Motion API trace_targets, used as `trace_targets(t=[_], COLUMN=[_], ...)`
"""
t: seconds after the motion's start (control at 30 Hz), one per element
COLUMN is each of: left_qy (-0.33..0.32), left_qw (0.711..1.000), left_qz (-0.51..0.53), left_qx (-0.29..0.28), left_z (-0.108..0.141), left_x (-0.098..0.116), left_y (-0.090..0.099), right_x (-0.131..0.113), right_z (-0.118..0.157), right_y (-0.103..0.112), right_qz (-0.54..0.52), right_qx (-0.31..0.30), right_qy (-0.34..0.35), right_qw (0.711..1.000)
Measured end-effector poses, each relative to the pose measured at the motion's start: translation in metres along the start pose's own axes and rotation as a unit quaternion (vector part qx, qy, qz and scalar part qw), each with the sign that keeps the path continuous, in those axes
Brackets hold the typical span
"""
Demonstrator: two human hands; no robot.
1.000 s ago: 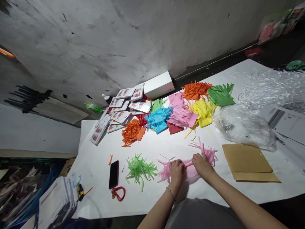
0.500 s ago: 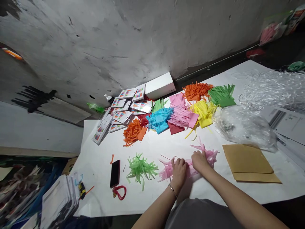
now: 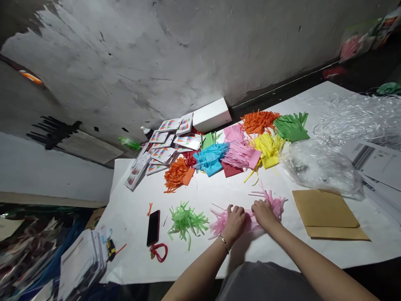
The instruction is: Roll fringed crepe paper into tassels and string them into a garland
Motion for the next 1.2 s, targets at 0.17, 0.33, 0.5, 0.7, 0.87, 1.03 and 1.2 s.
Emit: trace_targets(t=[0.17,0.33,0.5,0.7,0.87,1.03,1.2], left_qy=[0.012,0.066,0.128,0.157,0.154,0.066,0.014], left_qw=[1.0,0.996,0.987,0.98,0.984,0.995,0.998], left_qz=[0.019,0.052,0.094,0.119,0.084,0.04,0.016], left_qx=[-0.004,-0.005,-0.011,-0.028,-0.04,-0.062,-0.065], left_z=[0.004,0.001,-0.003,-0.011,-0.01,-0.002,-0.01], left_x=[0.002,0.0,-0.002,-0.008,-0.005,0.002,0.002], left_y=[-0.003,-0.013,-0.023,-0.024,-0.021,-0.017,-0.017], right_x=[0.008,0.019,0.018,0.001,0.004,0.015,0.006], right_z=[-0.005,-0.001,0.002,-0.005,-0.017,-0.017,-0.003], right_y=[-0.002,-0.002,-0.002,0.001,0.002,-0.001,-0.007], right_qz=[-0.024,-0.038,-0.017,0.038,0.048,0.021,-0.002], right_qx=[0.003,0.001,-0.011,-0.04,-0.055,-0.031,0.048], right_qy=[0.018,0.068,0.045,-0.04,-0.079,-0.046,0.054], right_qw=[1.0,0.997,0.999,0.998,0.994,0.998,0.997])
Point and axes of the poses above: each hand's wrist, its own z-axis away from the middle knuckle, its own y-axis out of the back of the hand, x = y × z, the point moved 1 cm from there along -z, towards the middle knuckle, and after that the axes turned 6 degrees about z, right-handed, at the moved point
